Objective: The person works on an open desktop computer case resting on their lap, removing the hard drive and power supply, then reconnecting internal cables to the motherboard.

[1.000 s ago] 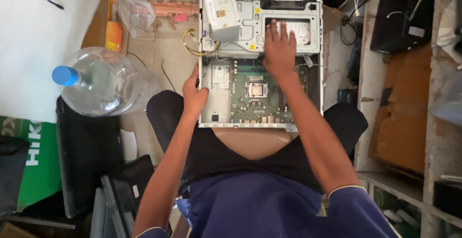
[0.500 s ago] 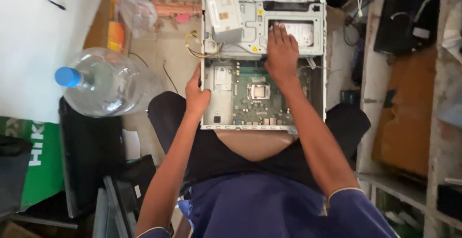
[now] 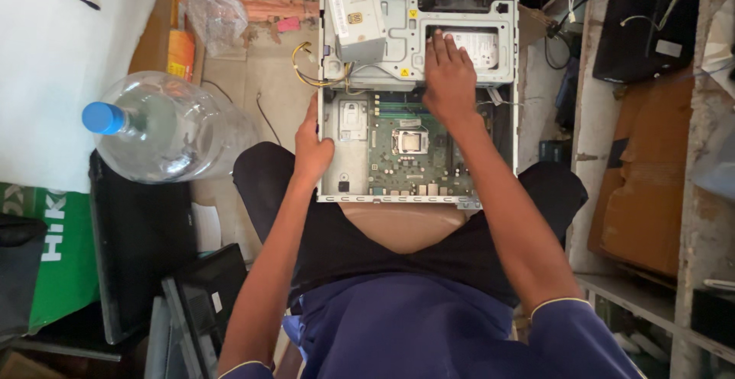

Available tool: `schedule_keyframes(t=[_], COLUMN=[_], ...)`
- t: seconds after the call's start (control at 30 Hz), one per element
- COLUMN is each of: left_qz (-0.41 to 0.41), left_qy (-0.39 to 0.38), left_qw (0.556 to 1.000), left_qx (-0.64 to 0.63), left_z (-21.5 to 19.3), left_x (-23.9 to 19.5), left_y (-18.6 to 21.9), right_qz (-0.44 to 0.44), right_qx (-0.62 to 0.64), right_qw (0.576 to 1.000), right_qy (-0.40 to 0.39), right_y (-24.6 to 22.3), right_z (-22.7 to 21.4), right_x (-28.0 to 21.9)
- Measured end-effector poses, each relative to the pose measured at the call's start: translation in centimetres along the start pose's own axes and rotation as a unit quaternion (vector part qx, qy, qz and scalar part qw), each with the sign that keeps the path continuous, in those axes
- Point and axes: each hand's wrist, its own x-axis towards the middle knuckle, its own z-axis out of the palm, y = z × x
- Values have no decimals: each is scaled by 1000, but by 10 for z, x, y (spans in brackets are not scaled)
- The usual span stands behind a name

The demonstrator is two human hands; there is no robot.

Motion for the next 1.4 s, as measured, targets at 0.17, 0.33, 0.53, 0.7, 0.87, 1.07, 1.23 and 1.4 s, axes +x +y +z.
schedule_keyframes(t=[0.17,0.33,0.53,0.7,0.87,1.07,1.23,1.4], left_qz=[-8,-1,10,3,-5,13,-5,-14], left_qy=[7,11,17,9,10,9,20,15], left_qw=[1000,1000,1000,1000,1000,1000,1000,1000], left_qx=[-20,-10,-22,-24,-7,-24,1,-6], left_z=[-1,2,2,1,1,1,2,4], left_x=[-1,0,0,-2,-1,-2,-2,0], left_y=[1,-3,-8,-8,-3,-4,-10,-13], right_qz=[11,11,-4,2,-5,-28,3,-3], right_qx=[5,21,6,32,25,85,54,37], right_qw=[998,993,998,999,997,995,998,998], right_qy=[54,113,63,-40,-67,-52,36,51], right_y=[-10,-20,-7,6,8,9,-8,-9], right_z=[-3,-3,4,7,1,-13,-7,-5], right_x=[-7,-20,-10,-2,0,-3,-7,-10])
